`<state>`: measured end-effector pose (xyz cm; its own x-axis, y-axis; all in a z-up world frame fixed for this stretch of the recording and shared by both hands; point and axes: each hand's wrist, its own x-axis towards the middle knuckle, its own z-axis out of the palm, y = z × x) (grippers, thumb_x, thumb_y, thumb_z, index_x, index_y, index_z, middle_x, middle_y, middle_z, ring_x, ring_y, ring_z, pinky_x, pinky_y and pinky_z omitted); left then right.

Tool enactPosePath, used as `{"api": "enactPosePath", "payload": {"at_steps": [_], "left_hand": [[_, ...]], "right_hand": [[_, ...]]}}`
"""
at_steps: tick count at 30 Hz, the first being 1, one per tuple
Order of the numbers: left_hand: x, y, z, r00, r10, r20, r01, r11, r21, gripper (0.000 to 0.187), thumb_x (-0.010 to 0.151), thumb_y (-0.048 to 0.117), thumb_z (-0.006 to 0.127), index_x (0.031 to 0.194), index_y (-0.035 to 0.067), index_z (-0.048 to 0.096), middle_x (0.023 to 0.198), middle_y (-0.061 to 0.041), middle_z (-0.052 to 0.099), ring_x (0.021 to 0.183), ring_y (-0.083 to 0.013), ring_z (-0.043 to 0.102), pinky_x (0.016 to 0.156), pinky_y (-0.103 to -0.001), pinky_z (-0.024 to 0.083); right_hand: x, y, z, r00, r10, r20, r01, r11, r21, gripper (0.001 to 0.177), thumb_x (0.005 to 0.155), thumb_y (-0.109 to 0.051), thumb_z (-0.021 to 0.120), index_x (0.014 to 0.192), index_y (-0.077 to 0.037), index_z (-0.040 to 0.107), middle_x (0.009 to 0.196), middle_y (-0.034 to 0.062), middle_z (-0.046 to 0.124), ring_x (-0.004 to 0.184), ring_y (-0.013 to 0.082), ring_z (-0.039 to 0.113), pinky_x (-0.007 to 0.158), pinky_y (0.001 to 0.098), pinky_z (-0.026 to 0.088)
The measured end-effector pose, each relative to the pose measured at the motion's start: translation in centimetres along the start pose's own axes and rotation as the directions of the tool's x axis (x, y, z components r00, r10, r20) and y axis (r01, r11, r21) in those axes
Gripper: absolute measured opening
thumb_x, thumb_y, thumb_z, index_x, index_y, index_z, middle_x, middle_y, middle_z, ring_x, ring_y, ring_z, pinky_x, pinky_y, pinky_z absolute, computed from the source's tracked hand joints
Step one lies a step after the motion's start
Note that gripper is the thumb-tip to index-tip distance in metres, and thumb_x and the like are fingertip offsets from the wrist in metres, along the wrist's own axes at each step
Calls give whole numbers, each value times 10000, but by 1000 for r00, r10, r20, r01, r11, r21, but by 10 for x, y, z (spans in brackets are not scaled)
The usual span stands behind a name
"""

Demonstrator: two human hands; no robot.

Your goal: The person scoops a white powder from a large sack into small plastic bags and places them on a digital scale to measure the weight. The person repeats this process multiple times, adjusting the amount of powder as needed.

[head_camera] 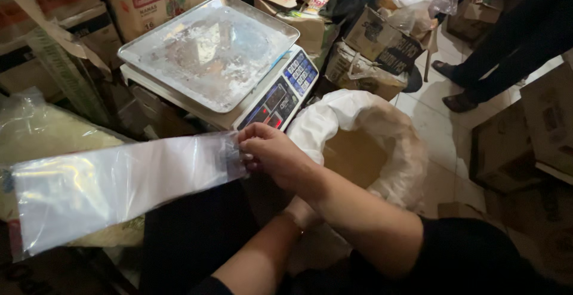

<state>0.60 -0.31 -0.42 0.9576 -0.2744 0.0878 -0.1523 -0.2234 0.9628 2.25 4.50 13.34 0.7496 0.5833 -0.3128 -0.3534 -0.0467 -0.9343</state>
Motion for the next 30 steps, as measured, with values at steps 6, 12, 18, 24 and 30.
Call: {"api": "enactPosePath", "payload": {"at_steps": [6,12,18,24,30], "left_hand": [[7,-10,8,996,37,87,-34,999,-33,316,943,282,686,1146,40,705,1033,-102,740,928,-190,705,793,-337,548],[9,-26,4,974,5,226,0,1000,-22,327,939,291,694,1145,37,700,1038,-106,741,929,-196,712,792,-342,554],[4,-20,7,985,47,168,-35,997,-74,243,947,218,635,1093,29,678,1004,-135,742,886,-212,717,775,-347,577],[-14,-5,-2,996,40,78,-33,995,-89,209,938,194,626,1039,33,711,930,-136,738,856,-222,716,754,-345,562],[-9,2,0,997,77,26,-77,997,30,204,906,176,650,1023,38,745,912,-146,747,852,-225,697,776,-371,545]], "right_hand": [[-5,10,15,996,91,-22,-89,992,85,195,894,-124,652,1085,-147,618,861,0,633,706,110,617,625,263,531],[12,33,24,998,-65,23,64,997,47,234,1035,-258,729,1067,-36,660,843,34,648,712,163,615,643,307,515],[17,35,35,925,-328,-190,168,805,-568,199,846,-187,756,974,-39,717,843,66,737,752,128,670,707,295,547],[20,42,29,835,-256,-487,36,908,-416,194,851,-210,732,907,-26,708,813,116,727,737,187,656,682,345,544],[4,43,31,889,-246,-385,-14,828,-561,163,845,-137,631,970,-42,678,842,127,710,766,238,698,710,383,564]]}}
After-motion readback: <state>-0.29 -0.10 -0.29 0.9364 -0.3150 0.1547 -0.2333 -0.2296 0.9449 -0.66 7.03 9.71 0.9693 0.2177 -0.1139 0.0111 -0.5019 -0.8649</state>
